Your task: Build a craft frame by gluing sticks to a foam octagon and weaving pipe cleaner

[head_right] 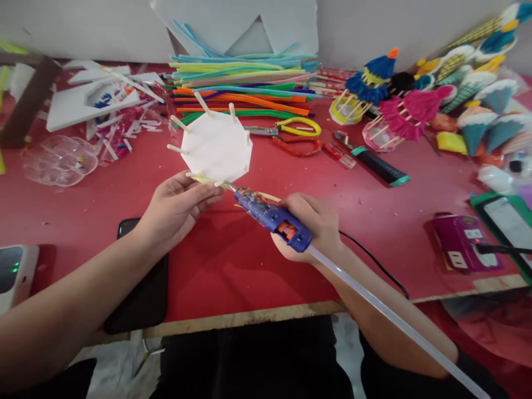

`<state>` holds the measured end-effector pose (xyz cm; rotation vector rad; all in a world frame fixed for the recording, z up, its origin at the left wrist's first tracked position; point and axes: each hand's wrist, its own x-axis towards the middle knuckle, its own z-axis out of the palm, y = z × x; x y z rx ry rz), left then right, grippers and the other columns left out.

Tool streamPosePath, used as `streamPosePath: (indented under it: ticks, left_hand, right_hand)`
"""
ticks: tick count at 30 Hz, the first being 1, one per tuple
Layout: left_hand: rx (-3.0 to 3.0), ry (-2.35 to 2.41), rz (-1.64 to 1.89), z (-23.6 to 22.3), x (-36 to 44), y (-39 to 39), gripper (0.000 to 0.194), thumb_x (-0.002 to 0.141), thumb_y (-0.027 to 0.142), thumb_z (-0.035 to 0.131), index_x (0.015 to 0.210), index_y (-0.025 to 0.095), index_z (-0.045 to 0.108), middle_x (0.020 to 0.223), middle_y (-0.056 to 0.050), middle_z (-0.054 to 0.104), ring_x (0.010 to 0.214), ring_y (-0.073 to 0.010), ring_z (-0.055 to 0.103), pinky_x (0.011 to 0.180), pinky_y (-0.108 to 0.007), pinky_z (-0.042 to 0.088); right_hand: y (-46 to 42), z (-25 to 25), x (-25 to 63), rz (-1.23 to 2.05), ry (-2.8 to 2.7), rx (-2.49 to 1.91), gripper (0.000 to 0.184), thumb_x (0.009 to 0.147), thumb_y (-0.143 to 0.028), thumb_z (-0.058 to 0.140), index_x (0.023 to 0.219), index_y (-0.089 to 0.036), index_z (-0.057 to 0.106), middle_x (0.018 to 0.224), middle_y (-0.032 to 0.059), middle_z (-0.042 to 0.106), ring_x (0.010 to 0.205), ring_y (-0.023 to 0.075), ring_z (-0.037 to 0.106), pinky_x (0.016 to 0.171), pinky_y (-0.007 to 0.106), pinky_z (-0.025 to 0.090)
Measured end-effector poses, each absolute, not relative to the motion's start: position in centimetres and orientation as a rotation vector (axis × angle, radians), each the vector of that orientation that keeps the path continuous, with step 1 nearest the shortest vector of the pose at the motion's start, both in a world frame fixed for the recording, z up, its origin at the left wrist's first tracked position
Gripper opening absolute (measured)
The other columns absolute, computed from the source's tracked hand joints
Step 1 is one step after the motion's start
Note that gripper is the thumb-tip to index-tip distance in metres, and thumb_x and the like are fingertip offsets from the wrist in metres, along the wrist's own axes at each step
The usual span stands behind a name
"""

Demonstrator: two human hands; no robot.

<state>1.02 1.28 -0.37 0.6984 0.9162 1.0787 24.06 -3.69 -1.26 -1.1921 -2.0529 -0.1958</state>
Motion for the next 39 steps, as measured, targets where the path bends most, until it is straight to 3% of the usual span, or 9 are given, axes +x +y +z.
streamPosePath:
  ticks: [6, 15, 39]
  left_hand:
    - [0.707, 0.936, 1.08, -0.26, 1.11, 1.18, 0.024, 0.065, 0.017, 0.088, 0.082, 0.015, 0.07, 0.078, -0.001, 0.077, 0.074, -0.0103, 0.072, 0.076, -0.022, 0.058]
    - [0.742, 0.962, 1.067, -0.42, 0.98, 1.17, 0.027, 0.066, 0.018, 0.088, 0.088, 0.016, 0.072, 0.087, -0.004, 0.079, 0.08, -0.0122, 0.074, 0.079, -0.022, 0.058]
    - [0.718, 0.943, 1.075, -0.15, 1.08, 1.13, 0.026, 0.067, 0.015, 0.09, 0.089, 0.016, 0.075, 0.085, -0.001, 0.079, 0.078, -0.009, 0.072, 0.075, -0.018, 0.059]
  right_hand:
    - [-3.54, -0.84, 23.61, -0.255, -2.059, -1.246, 0.013, 0.07, -0.02, 0.056, 0.074, -0.027, 0.045, 0.055, -0.0027, 0.051, 0.048, 0.0159, 0.053, 0.043, 0.027, 0.043]
    - [-3.74, -0.91, 23.67, -0.178, -2.041, -1.284, 0.013, 0.07, -0.022, 0.058, 0.074, -0.027, 0.047, 0.058, -0.0016, 0.054, 0.052, 0.0168, 0.054, 0.047, 0.028, 0.045]
    - [-3.61, -0.87, 24.06, -0.081, -1.956, -1.3, 0.015, 0.065, -0.019, 0.054, 0.07, -0.025, 0.042, 0.056, -0.0037, 0.047, 0.048, 0.0129, 0.044, 0.045, 0.026, 0.039]
